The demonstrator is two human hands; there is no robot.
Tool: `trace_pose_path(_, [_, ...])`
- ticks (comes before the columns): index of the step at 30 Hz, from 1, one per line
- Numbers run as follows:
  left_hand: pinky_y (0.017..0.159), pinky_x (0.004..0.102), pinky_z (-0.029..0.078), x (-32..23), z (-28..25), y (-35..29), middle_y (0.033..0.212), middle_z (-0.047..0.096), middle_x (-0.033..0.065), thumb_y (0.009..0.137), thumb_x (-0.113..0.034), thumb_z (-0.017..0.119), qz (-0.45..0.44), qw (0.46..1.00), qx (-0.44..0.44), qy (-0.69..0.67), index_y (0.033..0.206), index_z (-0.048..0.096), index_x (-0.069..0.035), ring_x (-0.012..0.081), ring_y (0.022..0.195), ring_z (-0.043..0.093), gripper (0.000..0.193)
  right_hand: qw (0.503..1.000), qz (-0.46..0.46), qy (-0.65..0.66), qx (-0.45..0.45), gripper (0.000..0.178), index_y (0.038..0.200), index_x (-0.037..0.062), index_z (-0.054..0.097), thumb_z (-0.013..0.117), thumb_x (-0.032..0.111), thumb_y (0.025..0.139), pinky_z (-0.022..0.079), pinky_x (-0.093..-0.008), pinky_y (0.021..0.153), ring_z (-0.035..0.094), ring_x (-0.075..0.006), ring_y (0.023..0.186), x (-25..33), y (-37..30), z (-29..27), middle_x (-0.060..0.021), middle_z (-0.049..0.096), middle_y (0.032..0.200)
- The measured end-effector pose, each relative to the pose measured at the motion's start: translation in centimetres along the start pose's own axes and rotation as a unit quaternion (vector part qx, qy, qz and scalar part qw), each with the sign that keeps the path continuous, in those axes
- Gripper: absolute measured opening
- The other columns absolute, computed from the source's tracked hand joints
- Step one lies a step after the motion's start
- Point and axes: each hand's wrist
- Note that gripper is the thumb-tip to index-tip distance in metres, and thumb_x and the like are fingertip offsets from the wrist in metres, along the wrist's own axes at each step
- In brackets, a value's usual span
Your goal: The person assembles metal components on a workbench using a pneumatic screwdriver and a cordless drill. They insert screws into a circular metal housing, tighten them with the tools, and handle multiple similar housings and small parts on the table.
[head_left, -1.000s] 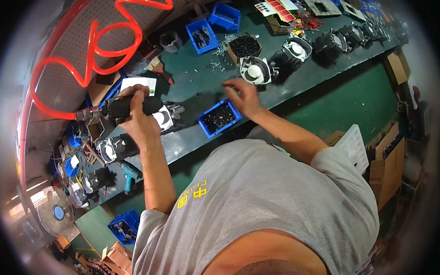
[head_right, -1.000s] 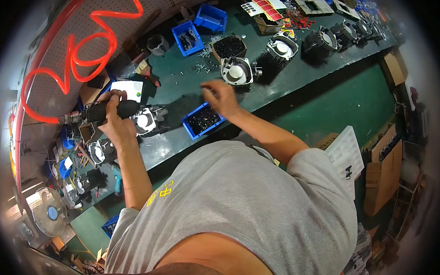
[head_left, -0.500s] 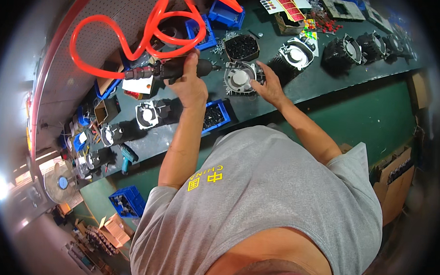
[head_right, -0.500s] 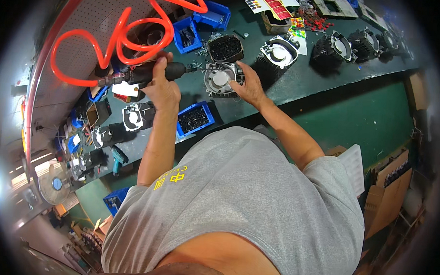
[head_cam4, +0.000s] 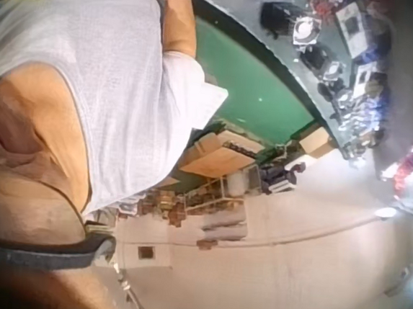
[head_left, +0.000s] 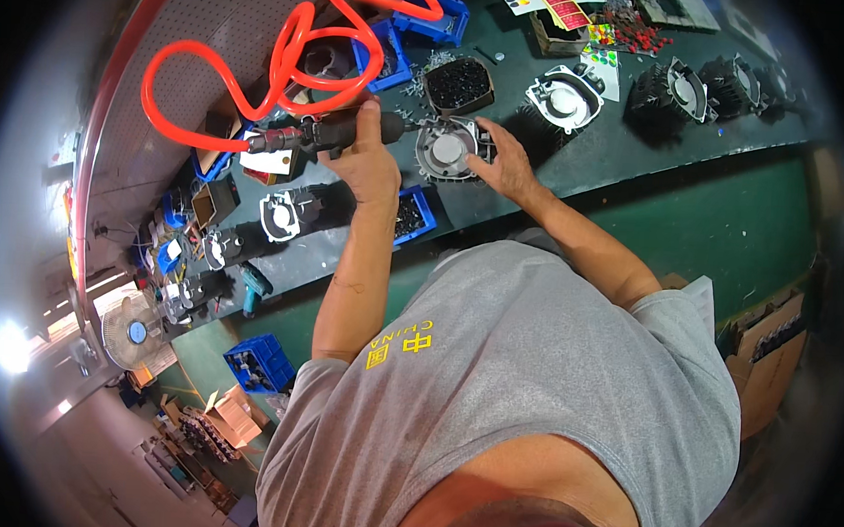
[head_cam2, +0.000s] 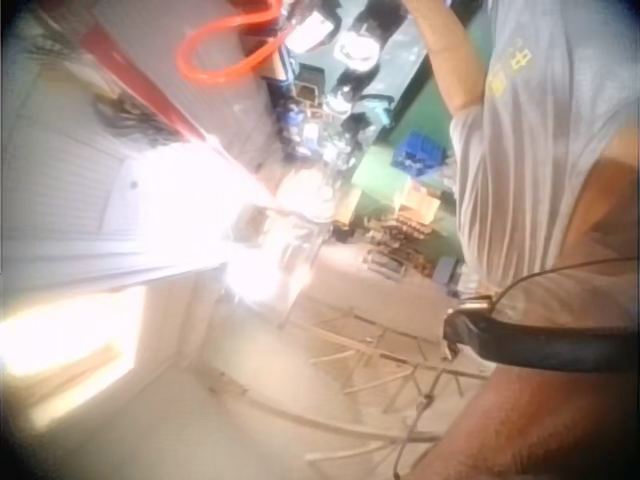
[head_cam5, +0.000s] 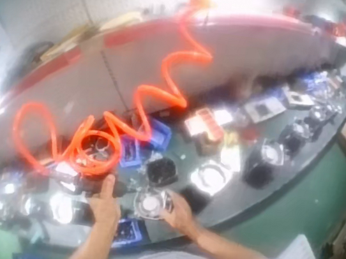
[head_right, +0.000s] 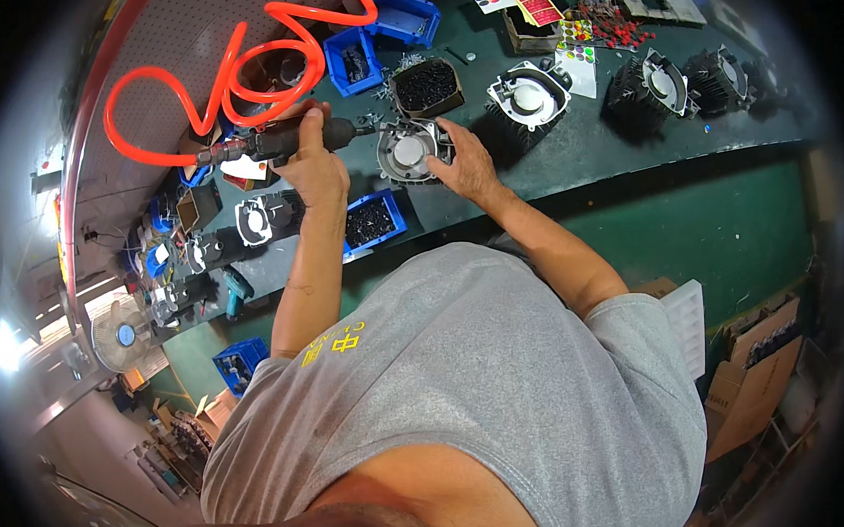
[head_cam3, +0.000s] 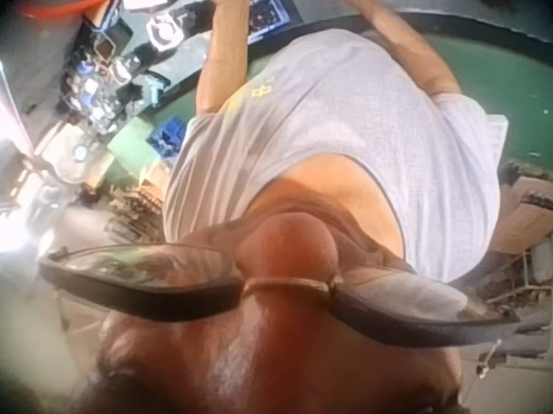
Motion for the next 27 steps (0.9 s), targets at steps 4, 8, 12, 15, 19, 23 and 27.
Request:
trace_pose_path(4, [0.097,0.0336,0.05,-0.2,1.5,0.5,0.11,0.07,0.0071,0.084,-0.004,0.08,-0.015,0.984,0.051,0.168,0.11,0.068,-0.002,0.0159,0.101,0.065,0.028,0.999,0.042,0.001,0.017,0.071,0.142,0.0031,0.051,0.075,0.03,0.081,0.046,-0.0452,0.107,0.058,-0.0405,0.122,0.5,0.3,-0.4,-0.0233,0.061,0.134])
trace_pose_path(8, [0.081,0.0277,0.053,-1.3,3.3,1.3,0.105,0.07,0.0079,0.087,0.001,0.074,-0.038,0.972,0.225,0.052,0.102,0.07,0.001,0.0126,0.09,0.065,0.016,0.998,0.056,0.008,0.022,0.07,0.142,0.0031,0.052,0.077,0.027,0.08,0.047,-0.0446,0.106,0.06,-0.0402,0.12,0.8,0.2,-0.4,-0.024,0.062,0.132])
trace_pose_path(12, [0.079,0.0262,0.053,-1.8,3.7,1.3,0.098,0.071,0.0065,0.088,0.005,0.07,-0.058,0.958,0.268,0.087,0.101,0.067,0.003,0.0114,0.085,0.065,0.014,0.999,0.051,0.009,0.016,0.069,0.141,0.002,0.053,0.079,0.022,0.081,0.048,-0.0436,0.104,0.062,-0.0403,0.119,1.0,0.1,-0.3,-0.0258,0.063,0.129])
trace_pose_path(15, [0.075,0.0256,0.052,-1.3,3.9,1.1,0.092,0.071,0.0038,0.089,0.005,0.069,-0.043,0.96,0.265,0.076,0.099,0.067,0.003,0.0094,0.08,0.064,0.011,0.999,0.03,0.018,0.013,0.069,0.142,0.0028,0.052,0.079,0.021,0.081,0.048,-0.0437,0.104,0.061,-0.0409,0.119,0.7,0.0,-0.3,-0.0261,0.063,0.129])
trace_pose_path(19, [0.07,0.0251,0.051,-0.2,2.5,2.3,0.086,0.069,-0.0006,0.088,0.006,0.07,0.156,0.89,0.336,0.266,0.094,0.067,0.001,0.0064,0.075,0.063,0.008,1.0,0.008,0.024,0.012,0.07,0.143,0.0027,0.052,0.079,0.021,0.081,0.047,-0.0441,0.104,0.06,-0.0416,0.121,0.3,0.0,-0.3,-0.0266,0.061,0.13])
trace_pose_path(23, [0.069,0.0249,0.05,-0.3,3.5,1.7,0.084,0.067,-0.0025,0.086,0.007,0.071,0.121,0.93,0.288,0.196,0.089,0.067,0.0,0.0057,0.076,0.063,0.009,0.999,0.013,0.024,0.019,0.071,0.143,0.0019,0.051,0.078,0.023,0.081,0.047,-0.0439,0.105,0.06,-0.0415,0.121,0.2,-0.1,-0.3,-0.0267,0.061,0.131])
trace_pose_path(27, [0.069,0.0244,0.05,0.1,4.0,1.7,0.084,0.066,-0.001,0.086,0.007,0.07,-0.033,0.96,0.268,0.072,0.09,0.067,0.0,0.0063,0.077,0.062,0.009,0.999,0.011,0.025,0.018,0.071,0.144,0.0016,0.051,0.077,0.024,0.082,0.047,-0.0437,0.105,0.06,-0.0414,0.121,0.2,0.0,-0.3,-0.0267,0.061,0.131])
Point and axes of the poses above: each hand's wrist, its own y-axis towards the middle knuckle, its own z-axis out of the palm, x = y × z
